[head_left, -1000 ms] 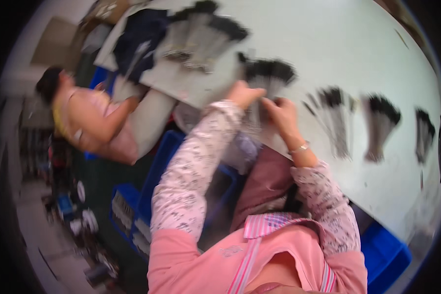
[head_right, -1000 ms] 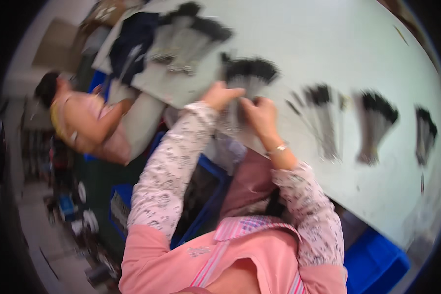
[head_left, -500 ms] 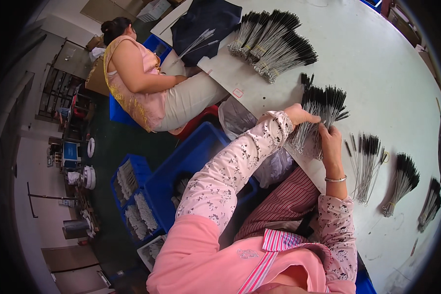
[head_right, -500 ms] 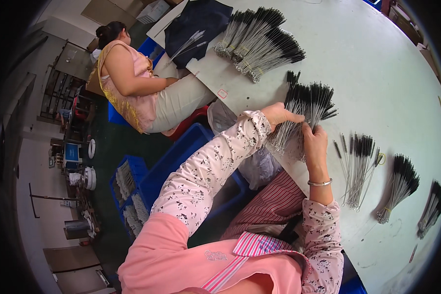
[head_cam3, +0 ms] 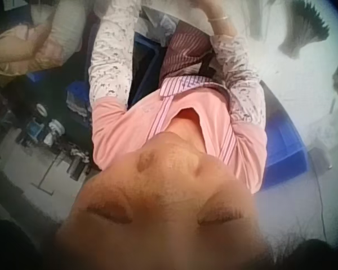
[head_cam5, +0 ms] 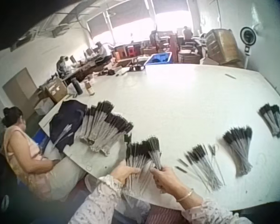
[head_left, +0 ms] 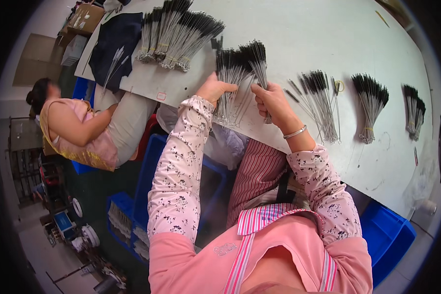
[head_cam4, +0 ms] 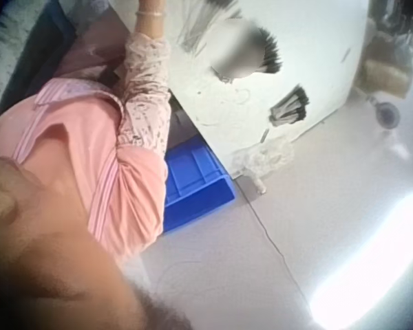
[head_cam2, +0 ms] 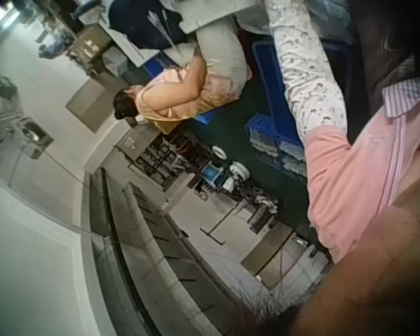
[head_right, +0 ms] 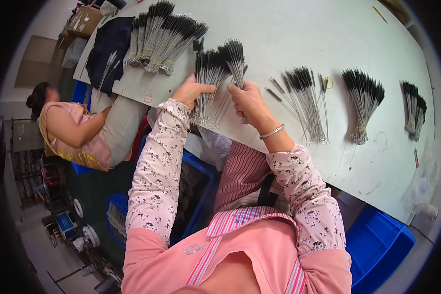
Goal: The person gathers bundles of long-handled brushes from a table, aligns them, and secures them with rubber bands. She places the finished bundles into a blue plastic bin.
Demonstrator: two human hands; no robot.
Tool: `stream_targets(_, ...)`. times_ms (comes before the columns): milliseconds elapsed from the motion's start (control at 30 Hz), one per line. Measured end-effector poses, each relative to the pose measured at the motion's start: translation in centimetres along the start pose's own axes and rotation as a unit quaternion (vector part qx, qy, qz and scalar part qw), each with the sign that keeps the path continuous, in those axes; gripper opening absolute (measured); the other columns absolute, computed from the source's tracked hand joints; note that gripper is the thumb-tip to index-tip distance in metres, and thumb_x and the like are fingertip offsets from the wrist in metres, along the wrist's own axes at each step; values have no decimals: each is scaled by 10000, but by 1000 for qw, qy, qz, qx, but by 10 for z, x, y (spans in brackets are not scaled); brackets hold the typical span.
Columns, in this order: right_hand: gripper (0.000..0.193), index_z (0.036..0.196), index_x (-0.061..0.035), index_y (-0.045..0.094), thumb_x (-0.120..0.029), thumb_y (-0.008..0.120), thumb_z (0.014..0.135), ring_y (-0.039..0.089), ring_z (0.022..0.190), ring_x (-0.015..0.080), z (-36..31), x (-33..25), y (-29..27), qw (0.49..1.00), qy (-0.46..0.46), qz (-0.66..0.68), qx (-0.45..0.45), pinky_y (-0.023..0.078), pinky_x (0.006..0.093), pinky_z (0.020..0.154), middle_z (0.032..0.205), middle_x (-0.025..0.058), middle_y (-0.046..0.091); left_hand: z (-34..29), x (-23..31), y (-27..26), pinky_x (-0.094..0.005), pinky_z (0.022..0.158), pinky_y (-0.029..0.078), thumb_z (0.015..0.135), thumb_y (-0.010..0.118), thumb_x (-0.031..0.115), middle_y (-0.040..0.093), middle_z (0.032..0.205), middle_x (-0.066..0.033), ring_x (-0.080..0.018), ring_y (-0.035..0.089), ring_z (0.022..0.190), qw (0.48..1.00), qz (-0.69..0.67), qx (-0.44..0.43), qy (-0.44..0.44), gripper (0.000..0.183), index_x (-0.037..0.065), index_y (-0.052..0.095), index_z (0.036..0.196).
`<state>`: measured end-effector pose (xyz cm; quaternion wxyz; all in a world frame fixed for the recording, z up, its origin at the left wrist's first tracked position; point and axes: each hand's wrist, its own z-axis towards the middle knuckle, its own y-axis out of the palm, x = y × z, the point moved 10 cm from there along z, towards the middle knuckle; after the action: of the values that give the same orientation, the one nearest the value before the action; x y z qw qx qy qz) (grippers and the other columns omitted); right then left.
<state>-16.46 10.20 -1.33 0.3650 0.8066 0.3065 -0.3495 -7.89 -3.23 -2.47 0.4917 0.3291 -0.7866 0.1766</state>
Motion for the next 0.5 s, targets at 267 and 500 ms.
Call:
stream_targets(267,296,898,-90,491,-376,512,970,247,429,44,-6,13,-3,987,25,156,-41,228,224,377,551,-78,264,-9,34,-6,-451,994,398,809,665,419,533,1229,-234,-380,503,1188,788,597,150,-9,666,-38,463,1250)
stream_targets(500,200,1034,-90,502,-280,483,974,305,428,79,-14,0,-14,952,-39,283,-108,281,248,391,575,-39,339,-9,39,-14,-447,1037,358,775,668,533,416,1354,-230,-376,419,1264,784,604,140,13,769,-35,486,1260)
